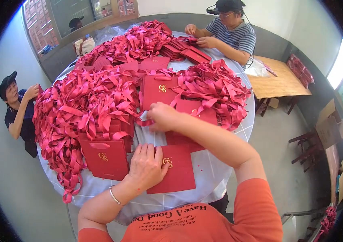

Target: The person attaches decorative pink ribbons to red gift bags by hand.

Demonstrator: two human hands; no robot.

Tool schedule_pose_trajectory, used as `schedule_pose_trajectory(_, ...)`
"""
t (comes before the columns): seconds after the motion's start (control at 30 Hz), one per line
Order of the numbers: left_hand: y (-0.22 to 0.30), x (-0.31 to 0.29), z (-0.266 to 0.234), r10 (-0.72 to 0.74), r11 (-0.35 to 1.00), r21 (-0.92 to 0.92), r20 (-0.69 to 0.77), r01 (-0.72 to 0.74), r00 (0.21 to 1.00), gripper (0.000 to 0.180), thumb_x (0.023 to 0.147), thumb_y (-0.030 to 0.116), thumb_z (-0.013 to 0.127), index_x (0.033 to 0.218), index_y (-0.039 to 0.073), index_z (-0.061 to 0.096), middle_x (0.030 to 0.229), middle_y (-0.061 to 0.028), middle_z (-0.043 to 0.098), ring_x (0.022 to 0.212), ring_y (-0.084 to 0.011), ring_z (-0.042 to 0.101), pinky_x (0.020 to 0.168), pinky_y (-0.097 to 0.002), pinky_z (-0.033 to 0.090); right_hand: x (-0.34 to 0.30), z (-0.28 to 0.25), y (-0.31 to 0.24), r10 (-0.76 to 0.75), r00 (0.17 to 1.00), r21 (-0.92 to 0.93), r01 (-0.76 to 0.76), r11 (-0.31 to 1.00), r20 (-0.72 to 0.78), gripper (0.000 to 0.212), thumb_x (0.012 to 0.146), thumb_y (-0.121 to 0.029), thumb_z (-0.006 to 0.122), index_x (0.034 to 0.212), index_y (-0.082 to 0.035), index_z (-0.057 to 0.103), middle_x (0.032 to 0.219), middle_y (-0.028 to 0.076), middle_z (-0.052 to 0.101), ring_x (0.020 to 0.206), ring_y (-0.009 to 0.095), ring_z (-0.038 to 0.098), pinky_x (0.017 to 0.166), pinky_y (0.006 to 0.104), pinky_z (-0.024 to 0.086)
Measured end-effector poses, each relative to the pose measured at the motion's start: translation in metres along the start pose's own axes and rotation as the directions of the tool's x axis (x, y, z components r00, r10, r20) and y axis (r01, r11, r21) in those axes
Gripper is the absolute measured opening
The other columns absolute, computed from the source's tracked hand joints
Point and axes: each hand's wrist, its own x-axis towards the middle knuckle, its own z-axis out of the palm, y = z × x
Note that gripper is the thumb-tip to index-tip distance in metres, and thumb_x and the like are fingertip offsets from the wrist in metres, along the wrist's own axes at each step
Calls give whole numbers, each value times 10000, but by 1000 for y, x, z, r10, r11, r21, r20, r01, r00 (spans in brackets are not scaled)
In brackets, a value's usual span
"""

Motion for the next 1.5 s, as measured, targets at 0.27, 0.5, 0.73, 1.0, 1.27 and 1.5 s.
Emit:
schedule_pose_trajectory(0.27,-3,-10,4,-11,997,-80,70,16,998,427,742,320,750,954,-33,639,849,-177,619,852,-334,606,855,-450,474,-72,-70,-62,-155,951,685,-75,725,269,225,807,-206,757,812,-3,660,688,109,665,587,179,600,577,316,489)
schedule_pose_trajectory(0.5,-5,-4,-2,-3,1000,2,-7,3,1000,419,739,334,772,936,6,602,839,-119,582,832,-304,594,807,-414,477,-167,-113,-52,318,948,364,-302,881,18,199,776,-159,787,810,-16,652,678,106,626,591,202,595,569,335,474)
schedule_pose_trajectory(0.73,-4,-3,-1,-71,995,-65,85,77,994,377,753,311,775,906,16,598,864,-143,599,875,-316,619,809,-428,499,-220,-95,-28,703,708,197,-700,687,68,234,721,-131,812,888,-16,695,815,96,686,763,223,665,706,349,517)
schedule_pose_trajectory(1.0,-4,-1,2,30,990,-138,31,-25,999,347,755,248,755,928,-16,610,888,-171,610,880,-326,607,858,-426,476,-132,-27,-64,69,919,106,-30,994,-389,296,752,-116,760,1036,-56,700,1146,132,619,1099,323,573,933,421,474)
schedule_pose_trajectory(1.27,3,0,-5,50,998,-28,12,-49,999,429,750,195,750,1072,-53,614,966,-183,613,968,-335,611,928,-457,473,-76,12,-42,-75,957,-106,47,993,-279,158,787,-150,704,901,-45,673,1040,117,622,1012,310,567,898,408,463)
schedule_pose_trajectory(1.5,-6,-1,6,27,980,-199,10,-24,1000,426,771,168,709,1112,-61,594,1073,-224,615,1052,-387,595,1000,-486,431,-128,-17,-52,6,957,137,35,990,-289,132,798,-91,702,887,-43,616,1099,111,638,1064,304,585,928,400,468)
